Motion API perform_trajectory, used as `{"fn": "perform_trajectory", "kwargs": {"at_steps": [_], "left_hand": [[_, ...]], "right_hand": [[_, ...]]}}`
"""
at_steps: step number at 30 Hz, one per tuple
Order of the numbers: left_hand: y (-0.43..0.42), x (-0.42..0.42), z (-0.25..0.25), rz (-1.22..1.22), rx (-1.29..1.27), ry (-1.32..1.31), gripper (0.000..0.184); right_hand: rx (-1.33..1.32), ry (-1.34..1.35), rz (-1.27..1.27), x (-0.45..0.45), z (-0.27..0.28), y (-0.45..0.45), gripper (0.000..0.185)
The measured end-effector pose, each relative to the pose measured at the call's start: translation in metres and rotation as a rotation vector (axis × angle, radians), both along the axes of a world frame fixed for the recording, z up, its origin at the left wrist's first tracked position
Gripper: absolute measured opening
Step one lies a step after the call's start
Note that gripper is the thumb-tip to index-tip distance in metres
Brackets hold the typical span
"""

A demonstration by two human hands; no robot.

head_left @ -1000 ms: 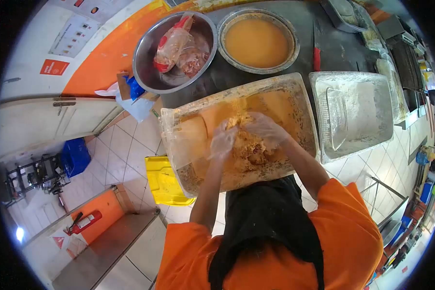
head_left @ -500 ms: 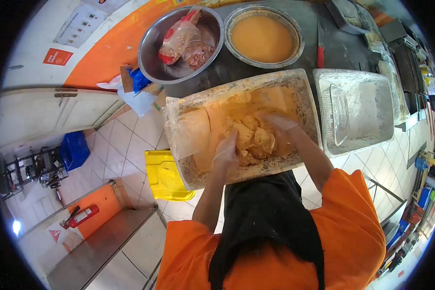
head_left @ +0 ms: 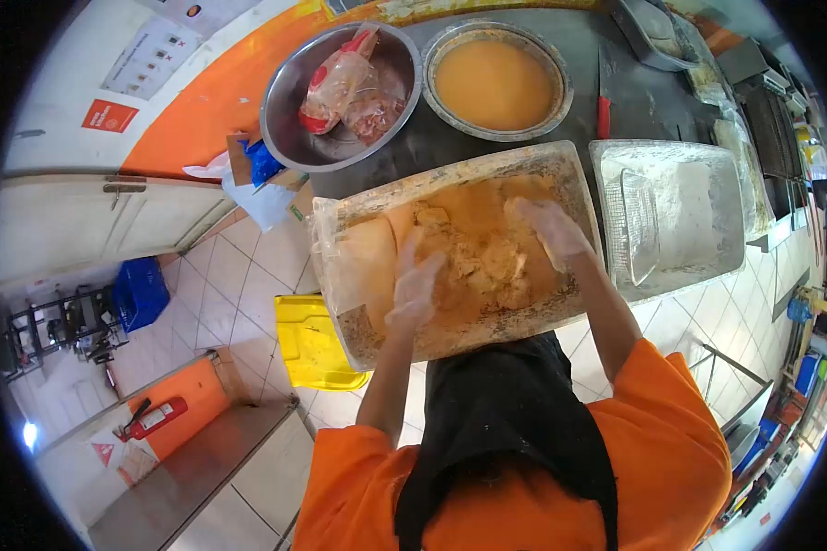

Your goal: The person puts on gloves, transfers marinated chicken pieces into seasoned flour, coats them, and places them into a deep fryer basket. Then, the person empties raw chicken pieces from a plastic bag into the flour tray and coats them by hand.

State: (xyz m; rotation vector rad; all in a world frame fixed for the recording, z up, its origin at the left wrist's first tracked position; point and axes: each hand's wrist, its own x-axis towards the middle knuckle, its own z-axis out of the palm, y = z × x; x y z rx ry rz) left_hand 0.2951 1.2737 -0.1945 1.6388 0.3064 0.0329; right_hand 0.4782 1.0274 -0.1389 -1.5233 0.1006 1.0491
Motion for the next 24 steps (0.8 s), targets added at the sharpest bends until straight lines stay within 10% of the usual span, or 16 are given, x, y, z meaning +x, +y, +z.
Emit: {"fn": "perform_trajectory", "kwargs": {"at_steps": [3, 5, 8, 12, 14, 16, 21, 24], "left_hand": [[0.005, 0.040, 0.004, 0.394, -0.053, 0.589, 0.075], [0.000, 0.069, 0.012, 0.401, -0.303, 0.520, 0.075], [-0.019, 0.093, 0.020, 0.412, -0.681, 0.426, 0.076], [0.006, 0.090, -0.004, 0.043, 0.040, 0.582, 0.069], [-0.003, 0.070, -0.050, 0.252, -0.466, 0.210, 0.064], [-0.010, 0.054, -0.039, 0.258, -0.311, 0.153, 0.060], [-0.019, 0.026, 0.025, -0.127, 0.879, -0.074, 0.055], [-0.008, -0.008, -0.032, -0.090, 0.480, 0.132, 0.061]], "right_hand": [[0.001, 0.084, -0.145, 0.015, -0.027, 0.024, 0.059], [-0.219, 0.123, 0.019, 0.027, 0.012, 0.070, 0.055], [-0.315, -0.497, 0.762, 0.027, -0.090, 0.091, 0.051], [-0.240, -0.458, 0.785, 0.009, -0.013, 0.116, 0.063], [-0.291, -0.491, 0.697, -0.004, 0.014, 0.109, 0.068], [-0.346, -0.556, 0.543, -0.017, -0.010, 0.103, 0.069], [-0.407, -0.500, 0.538, -0.033, 0.024, 0.083, 0.054], [-0.461, -0.491, 0.491, -0.053, 0.023, 0.047, 0.056]]}}
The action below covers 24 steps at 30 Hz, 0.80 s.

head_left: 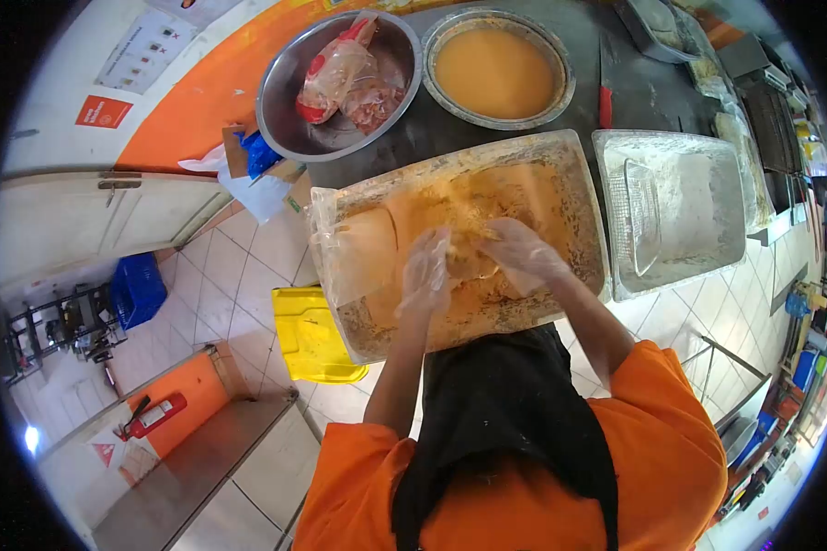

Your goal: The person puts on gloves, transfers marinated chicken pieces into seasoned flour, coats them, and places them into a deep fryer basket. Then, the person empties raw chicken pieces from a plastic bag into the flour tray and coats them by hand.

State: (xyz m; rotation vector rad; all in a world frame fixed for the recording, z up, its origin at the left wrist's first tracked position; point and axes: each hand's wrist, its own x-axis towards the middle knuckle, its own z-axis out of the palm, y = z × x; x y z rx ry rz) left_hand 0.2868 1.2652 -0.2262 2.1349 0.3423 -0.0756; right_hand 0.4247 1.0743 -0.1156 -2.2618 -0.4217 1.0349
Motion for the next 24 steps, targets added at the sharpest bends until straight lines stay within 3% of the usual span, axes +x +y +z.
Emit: {"fn": "perform_trajectory", "kwargs": {"at_steps": [5, 10, 12, 14, 15, 16, 17, 19, 21, 23, 24], "left_hand": [[0.016, -0.033, 0.006, 0.058, -0.149, 0.357, 0.065], [-0.023, 0.002, -0.007, 0.061, -0.467, 0.417, 0.049], [-0.035, 0.026, 0.011, 0.154, -0.654, 0.471, 0.047], [-0.026, 0.011, -0.060, -0.054, -0.456, 0.082, 0.045], [-0.022, 0.008, -0.062, -0.043, -0.562, 0.009, 0.045], [-0.018, 0.005, -0.063, -0.038, -0.670, -0.062, 0.046], [-0.013, 0.003, -0.065, 0.085, -0.982, -0.022, 0.051], [-0.008, 0.013, -0.026, 0.287, -1.290, 0.060, 0.057], [-0.005, 0.026, 0.015, 0.420, -1.285, 0.153, 0.058], [0.013, 0.006, -0.016, 0.126, -1.101, -0.009, 0.059], [0.012, 0.003, -0.010, 0.101, -0.890, 0.011, 0.059]], "right_hand": [[-0.190, -0.028, 0.324, 0.016, -0.050, -0.065, 0.063], [-0.213, 0.490, -0.002, 0.014, -0.040, -0.006, 0.060], [-0.159, 0.184, 0.259, 0.013, -0.043, -0.012, 0.060], [-0.027, -0.011, 0.376, 0.015, -0.062, -0.023, 0.060], [0.088, -0.040, 0.362, 0.011, -0.068, -0.025, 0.060], [0.202, -0.030, 0.241, 0.009, -0.073, -0.025, 0.060], [0.322, -0.022, 0.130, 0.006, -0.078, -0.026, 0.059], [0.546, 0.080, -0.297, 0.004, -0.022, -0.004, 0.058], [0.586, 0.220, -0.315, 0.002, -0.015, -0.018, 0.059], [0.503, 0.263, -0.203, 0.012, -0.020, -0.044, 0.061], [0.400, 0.237, -0.075, 0.027, -0.028, -0.058, 0.062]]}}
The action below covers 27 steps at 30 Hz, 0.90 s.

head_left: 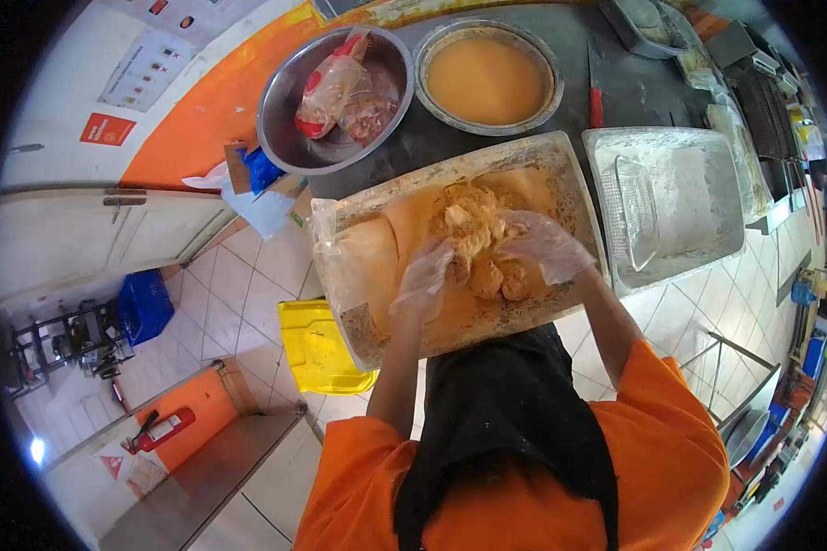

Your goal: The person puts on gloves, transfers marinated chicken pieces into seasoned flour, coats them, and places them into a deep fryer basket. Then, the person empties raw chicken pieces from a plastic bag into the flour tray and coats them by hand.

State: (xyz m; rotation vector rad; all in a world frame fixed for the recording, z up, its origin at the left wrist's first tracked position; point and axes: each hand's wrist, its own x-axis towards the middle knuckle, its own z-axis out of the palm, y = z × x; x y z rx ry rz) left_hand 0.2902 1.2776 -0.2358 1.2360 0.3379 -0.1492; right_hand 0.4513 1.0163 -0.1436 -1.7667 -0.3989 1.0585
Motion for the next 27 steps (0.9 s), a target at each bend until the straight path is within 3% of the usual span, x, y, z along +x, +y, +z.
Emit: {"fn": "perform_trajectory", "kwargs": {"at_steps": [1, 3, 5, 7, 9, 11, 13, 16, 18, 19, 21, 23, 24, 25, 27], "left_hand": [[-0.001, -0.003, 0.008, -0.035, 0.209, 0.024, 0.059], [-0.017, 0.007, 0.082, 0.017, 0.847, 0.363, 0.059], [-0.009, 0.008, 0.078, -0.106, 1.154, 0.127, 0.058], [-0.003, 0.021, 0.064, -0.242, 1.230, 0.115, 0.056], [-0.002, 0.056, 0.041, -0.380, 1.074, 0.335, 0.055], [-0.016, 0.090, 0.064, -0.350, 0.671, 0.521, 0.055], [-0.022, 0.089, 0.042, -0.277, 0.577, 0.292, 0.056], [-0.023, 0.073, 0.031, -0.156, 0.412, 0.096, 0.059], [-0.015, 0.058, 0.049, -0.068, 0.303, 0.084, 0.061], [-0.009, 0.056, 0.067, -0.042, 0.331, 0.124, 0.062], [0.001, 0.055, 0.092, -0.005, 0.444, 0.250, 0.064], [0.011, 0.058, 0.084, -0.171, 0.905, 0.215, 0.067], [0.019, 0.059, 0.060, -0.315, 1.258, 0.112, 0.069], [0.027, 0.065, 0.014, -0.339, 1.390, 0.050, 0.069], [0.023, 0.082, -0.024, -0.357, 1.364, 0.044, 0.065]], "right_hand": [[-0.114, -0.079, 0.052, 0.006, 0.008, -0.003, 0.063], [-0.309, -0.193, 0.096, 0.017, 0.016, -0.008, 0.064], [-0.376, -0.176, -0.050, 0.022, -0.004, -0.010, 0.065], [-0.309, 0.004, -0.276, 0.028, -0.059, -0.012, 0.066], [-0.165, 0.200, -0.372, 0.035, -0.087, 0.006, 0.068], [-0.048, 0.417, -0.403, 0.036, -0.048, 0.040, 0.072], [-0.006, 0.580, -0.432, 0.017, -0.003, 0.062, 0.075], [-0.058, 0.432, -0.162, 0.013, 0.003, 0.062, 0.077], [0.020, 0.162, -0.003, 0.017, -0.010, 0.031, 0.064], [0.059, 0.029, 0.081, 0.019, -0.019, 0.011, 0.057], [0.126, 0.112, -0.053, 0.014, -0.021, 0.005, 0.053], [0.179, 0.512, -0.481, 0.025, -0.018, 0.013, 0.057], [0.084, 0.452, -0.463, 0.039, -0.041, 0.020, 0.059], [-0.009, 0.387, -0.446, 0.058, -0.080, 0.027, 0.061], [-0.115, 0.326, -0.354, 0.075, -0.098, 0.041, 0.064]]}}
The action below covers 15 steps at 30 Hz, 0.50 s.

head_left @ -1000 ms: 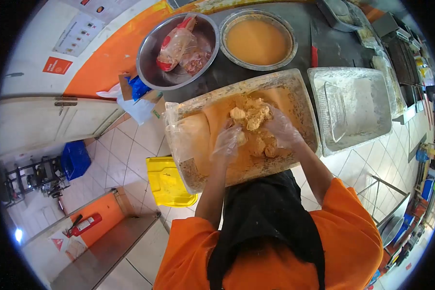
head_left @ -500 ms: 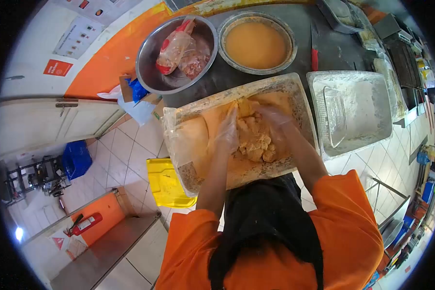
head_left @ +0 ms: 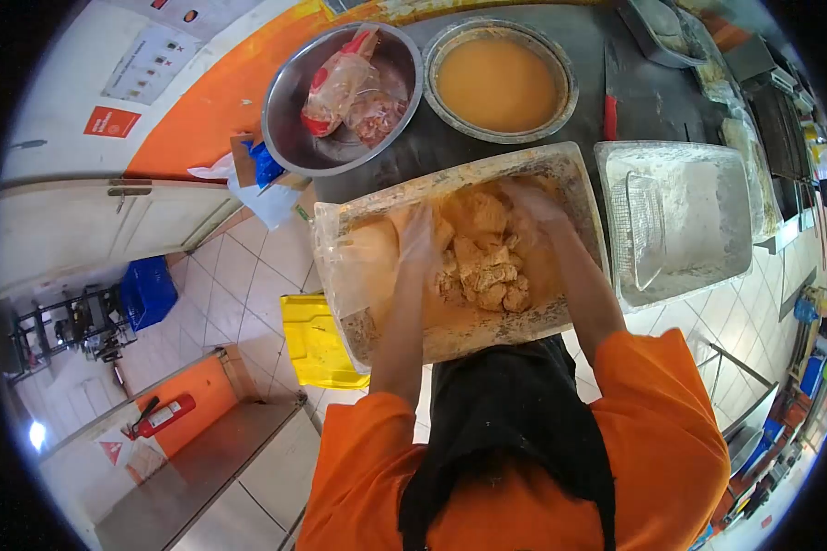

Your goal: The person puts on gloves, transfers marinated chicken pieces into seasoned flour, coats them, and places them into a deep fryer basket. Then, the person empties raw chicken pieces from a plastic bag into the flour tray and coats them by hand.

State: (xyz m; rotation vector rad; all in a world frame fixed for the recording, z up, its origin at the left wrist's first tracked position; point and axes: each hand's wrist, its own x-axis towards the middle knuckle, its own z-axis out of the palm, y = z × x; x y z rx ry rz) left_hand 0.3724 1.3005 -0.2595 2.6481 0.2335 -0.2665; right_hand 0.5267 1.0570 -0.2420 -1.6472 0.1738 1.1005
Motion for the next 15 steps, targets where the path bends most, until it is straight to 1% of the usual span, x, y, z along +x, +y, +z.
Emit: {"fn": "perform_trajectory", "kwargs": {"at_steps": [2, 3, 5, 6, 7, 8, 9, 10, 11, 13, 14, 15], "left_hand": [[-0.014, 0.015, -0.005, 0.209, -0.435, 0.144, 0.061], [-0.022, 0.022, -0.012, 0.346, -0.663, 0.204, 0.059], [-0.032, 0.028, -0.041, 0.551, -1.147, 0.195, 0.056], [-0.032, 0.023, -0.059, 0.643, -1.331, 0.203, 0.054], [-0.027, 0.017, -0.083, 0.687, -1.775, 0.177, 0.052], [-0.020, 0.008, -0.101, 0.783, -2.448, 0.181, 0.051], [-0.023, 0.000, -0.081, 0.864, -2.802, 0.135, 0.049], [-0.025, -0.009, -0.057, 0.937, -3.157, 0.118, 0.048], [-0.030, -0.009, -0.026, 0.764, -3.039, 0.101, 0.047], [-0.038, -0.017, 0.009, 0.929, -2.935, 0.081, 0.047], [-0.043, -0.024, 0.017, 1.270, -2.922, 0.083, 0.047], [-0.045, -0.028, 0.042, 1.760, -3.259, -0.024, 0.048]], "right_hand": [[0.001, 0.017, 0.151, -0.001, 0.013, 0.027, 0.063], [-0.016, 0.012, 0.172, -0.009, 0.004, 0.035, 0.062], [-0.065, -0.043, 0.256, -0.016, -0.003, 0.046, 0.060], [-0.098, -0.084, 0.320, -0.019, 0.008, 0.049, 0.060], [-0.142, -0.139, 0.422, -0.027, 0.059, 0.045, 0.059], [-0.186, -0.203, 0.522, -0.028, 0.086, 0.043, 0.059], [0.244, -0.220, 0.283, -0.040, 0.038, 0.028, 0.062], [0.718, -0.156, 0.116, -0.053, -0.011, 0.014, 0.066], [0.406, -0.167, 0.064, -0.061, 0.026, 0.020, 0.074], [0.102, -0.117, 0.023, -0.072, 0.101, 0.031, 0.079], [0.108, -0.055, 0.029, -0.077, 0.134, 0.034, 0.076], [0.113, 0.003, 0.032, -0.084, 0.150, 0.035, 0.073]]}}
